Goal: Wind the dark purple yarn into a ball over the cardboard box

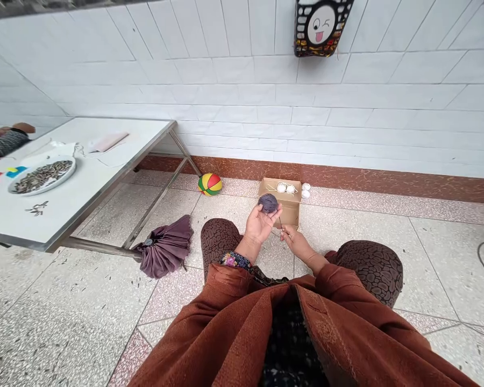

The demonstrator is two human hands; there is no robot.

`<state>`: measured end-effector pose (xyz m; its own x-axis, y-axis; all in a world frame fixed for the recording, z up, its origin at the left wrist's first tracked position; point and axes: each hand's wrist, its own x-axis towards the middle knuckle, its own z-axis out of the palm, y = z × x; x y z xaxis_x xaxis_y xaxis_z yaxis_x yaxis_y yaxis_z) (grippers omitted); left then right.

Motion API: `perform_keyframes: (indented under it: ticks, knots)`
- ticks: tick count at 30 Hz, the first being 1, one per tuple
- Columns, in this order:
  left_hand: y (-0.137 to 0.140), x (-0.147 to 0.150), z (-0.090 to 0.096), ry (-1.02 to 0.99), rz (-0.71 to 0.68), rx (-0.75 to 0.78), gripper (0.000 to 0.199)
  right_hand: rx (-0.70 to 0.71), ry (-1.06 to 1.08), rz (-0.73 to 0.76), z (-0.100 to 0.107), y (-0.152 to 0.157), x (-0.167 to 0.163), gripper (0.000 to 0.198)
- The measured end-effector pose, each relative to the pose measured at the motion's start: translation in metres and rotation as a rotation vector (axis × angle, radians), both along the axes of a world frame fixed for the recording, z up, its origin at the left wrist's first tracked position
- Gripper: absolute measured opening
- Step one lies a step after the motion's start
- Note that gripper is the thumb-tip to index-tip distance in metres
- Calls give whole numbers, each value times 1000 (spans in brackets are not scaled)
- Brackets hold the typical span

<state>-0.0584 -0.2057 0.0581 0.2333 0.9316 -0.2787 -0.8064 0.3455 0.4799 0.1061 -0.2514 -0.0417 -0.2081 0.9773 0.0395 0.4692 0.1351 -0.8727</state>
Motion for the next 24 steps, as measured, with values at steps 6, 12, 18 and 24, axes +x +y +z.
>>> perform_keyframes:
  ticks: [6, 12, 18, 24]
  knots:
    - [-3, 5, 16, 92, 11, 20, 27, 26, 64, -25, 27, -10, -2, 30]
    - [-9, 15, 24, 316, 125, 137, 56, 248, 54, 58, 89, -14, 17, 26]
    - [-28, 13, 27, 457, 70, 261, 68, 469, 36, 36, 153, 9, 29, 19]
    - [-39, 2, 27, 376, -334, 330, 69, 348, 199, -17, 138, 38, 22, 24]
